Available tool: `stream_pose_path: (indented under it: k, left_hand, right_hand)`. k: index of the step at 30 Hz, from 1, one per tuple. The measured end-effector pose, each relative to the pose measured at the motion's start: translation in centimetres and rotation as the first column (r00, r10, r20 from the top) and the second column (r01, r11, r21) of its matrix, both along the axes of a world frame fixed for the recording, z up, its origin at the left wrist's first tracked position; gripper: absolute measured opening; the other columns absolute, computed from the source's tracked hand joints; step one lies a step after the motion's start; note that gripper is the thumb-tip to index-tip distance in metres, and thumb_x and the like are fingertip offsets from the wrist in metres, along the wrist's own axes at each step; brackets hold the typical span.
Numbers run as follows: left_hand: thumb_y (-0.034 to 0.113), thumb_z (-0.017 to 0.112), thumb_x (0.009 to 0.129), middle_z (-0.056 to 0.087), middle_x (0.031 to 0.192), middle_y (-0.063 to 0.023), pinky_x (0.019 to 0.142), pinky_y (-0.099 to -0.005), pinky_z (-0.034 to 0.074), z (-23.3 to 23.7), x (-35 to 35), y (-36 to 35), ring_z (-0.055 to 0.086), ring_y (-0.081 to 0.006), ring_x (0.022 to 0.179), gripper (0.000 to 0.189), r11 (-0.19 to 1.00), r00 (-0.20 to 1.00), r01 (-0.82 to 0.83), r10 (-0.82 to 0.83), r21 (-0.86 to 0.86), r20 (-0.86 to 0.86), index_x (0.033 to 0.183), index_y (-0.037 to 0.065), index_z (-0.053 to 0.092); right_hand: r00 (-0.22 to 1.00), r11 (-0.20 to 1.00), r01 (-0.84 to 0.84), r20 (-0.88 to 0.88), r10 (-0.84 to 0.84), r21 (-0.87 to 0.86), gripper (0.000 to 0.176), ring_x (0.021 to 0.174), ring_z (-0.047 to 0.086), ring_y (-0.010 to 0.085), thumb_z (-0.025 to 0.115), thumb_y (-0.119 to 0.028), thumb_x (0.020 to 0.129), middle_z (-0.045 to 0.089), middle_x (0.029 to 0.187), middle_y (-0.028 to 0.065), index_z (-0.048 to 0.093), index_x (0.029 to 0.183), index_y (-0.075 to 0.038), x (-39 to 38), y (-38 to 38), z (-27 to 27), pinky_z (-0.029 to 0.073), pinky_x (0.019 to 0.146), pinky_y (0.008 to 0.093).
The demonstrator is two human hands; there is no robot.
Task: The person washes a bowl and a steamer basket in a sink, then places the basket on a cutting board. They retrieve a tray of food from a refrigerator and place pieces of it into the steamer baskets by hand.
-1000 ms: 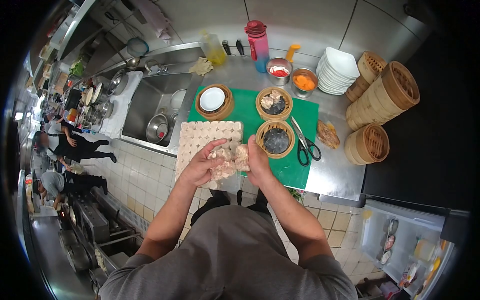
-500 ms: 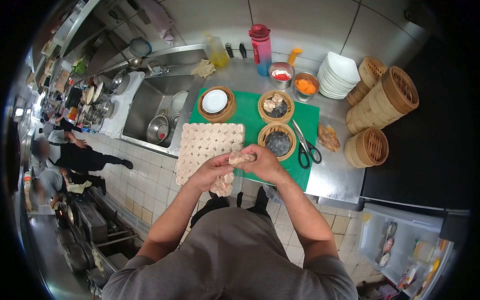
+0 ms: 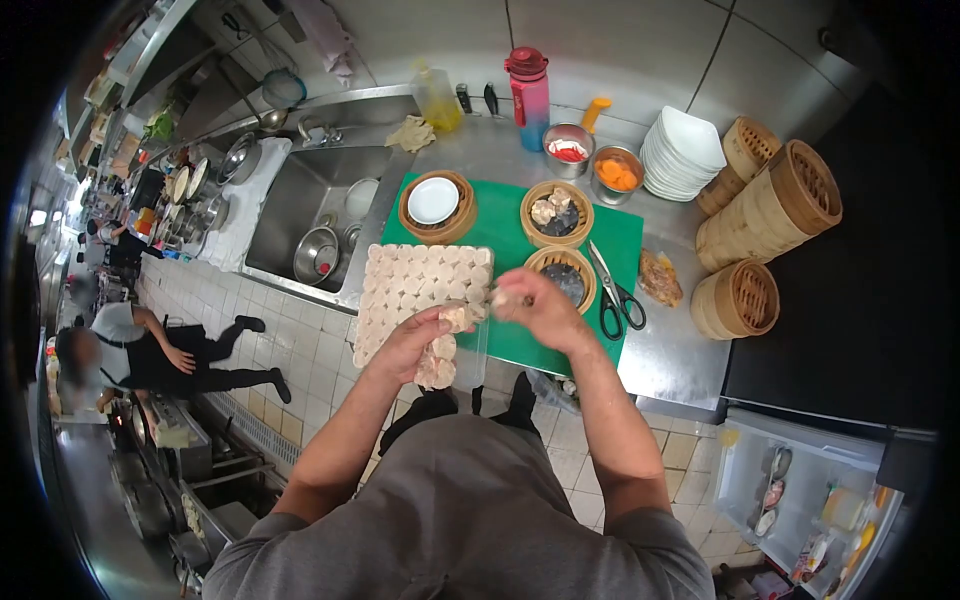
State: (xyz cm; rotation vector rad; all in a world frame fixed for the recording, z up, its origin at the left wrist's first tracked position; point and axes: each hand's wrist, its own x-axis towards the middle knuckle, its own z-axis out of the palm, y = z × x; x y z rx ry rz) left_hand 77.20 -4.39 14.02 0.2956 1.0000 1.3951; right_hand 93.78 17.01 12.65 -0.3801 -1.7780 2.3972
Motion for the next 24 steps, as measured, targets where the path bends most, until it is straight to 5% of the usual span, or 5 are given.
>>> stream_pose_path:
  k: [2, 6, 12, 22, 24]
  left_hand:
    - [0.022, 0.059, 0.102, 0.068, 0.123, -0.0105, 0.073, -0.0323, 0.060, 0.0, -0.3, -0.3, 0.068, -0.0129, 0.096, 0.049, 0.995, 0.995, -0.068, 0.063, -0.067, -0.071, 0.145, 0.002, 0.050]
    - [0.024, 0.058, 0.101, 0.068, 0.125, -0.0117, 0.073, -0.0324, 0.059, -1.0, -1.1, -1.8, 0.067, -0.0140, 0.092, 0.053, 0.993, 0.994, -0.097, 0.093, -0.074, -0.054, 0.149, 0.002, 0.047]
    - [0.025, 0.059, 0.101, 0.067, 0.127, -0.0126, 0.075, -0.0328, 0.060, -1.2, -1.0, -2.1, 0.067, -0.0143, 0.091, 0.055, 0.994, 0.996, -0.075, 0.071, -0.082, -0.052, 0.150, 0.003, 0.045]
    - [0.022, 0.060, 0.101, 0.068, 0.126, -0.0121, 0.090, -0.0351, 0.058, -0.2, -2.2, -5.0, 0.069, -0.0199, 0.108, 0.047, 0.984, 0.985, -0.172, 0.173, -0.053, 0.021, 0.141, -0.002, 0.053]
    - [0.021, 0.059, 0.101, 0.068, 0.126, -0.0127, 0.092, -0.0363, 0.058, -0.2, -2.5, -5.2, 0.069, -0.0212, 0.109, 0.046, 0.983, 0.982, -0.180, 0.182, -0.038, 0.040, 0.141, -0.002, 0.053]
  right_hand:
    - [0.912, 0.848, 0.345, 0.069, -0.404, 0.402, 0.036, 0.094, 0.067, 0.0137, 0.076, -0.005, 0.088, 0.071, 0.104, 0.0051, 0.061, 0.121, -0.003, -0.1, 3.1, -1.4, 0.054, 0.084, 0.0311]
    - [0.740, 0.533, 0.509, -0.027, -0.673, 0.676, 0.036, 0.091, 0.070, 0.0247, 0.078, -0.010, 0.084, 0.072, 0.100, 0.0115, 0.061, 0.115, -0.002, -1.3, 10.7, -4.1, 0.055, 0.083, 0.0361]
    - [0.755, 0.261, 0.164, 0.049, -0.654, 0.951, 0.040, 0.103, 0.063, 0.0418, 0.080, -0.015, 0.080, 0.070, 0.101, 0.0205, 0.060, 0.114, -0.003, -4.3, 14.5, -5.0, 0.052, 0.091, 0.0487]
    - [0.769, 0.274, 0.202, 0.021, -0.639, 0.940, 0.032, 0.104, 0.061, 0.0371, 0.082, -0.015, 0.078, 0.068, 0.095, 0.0158, 0.064, 0.104, -0.008, -4.3, 13.8, -5.0, 0.050, 0.089, 0.0492]
    - [0.830, 0.091, 0.182, -0.103, -0.548, 0.979, 0.025, 0.103, 0.061, 0.0347, 0.083, -0.018, 0.077, 0.069, 0.095, 0.0120, 0.067, 0.093, -0.008, -4.6, 12.6, -3.8, 0.050, 0.085, 0.0485]
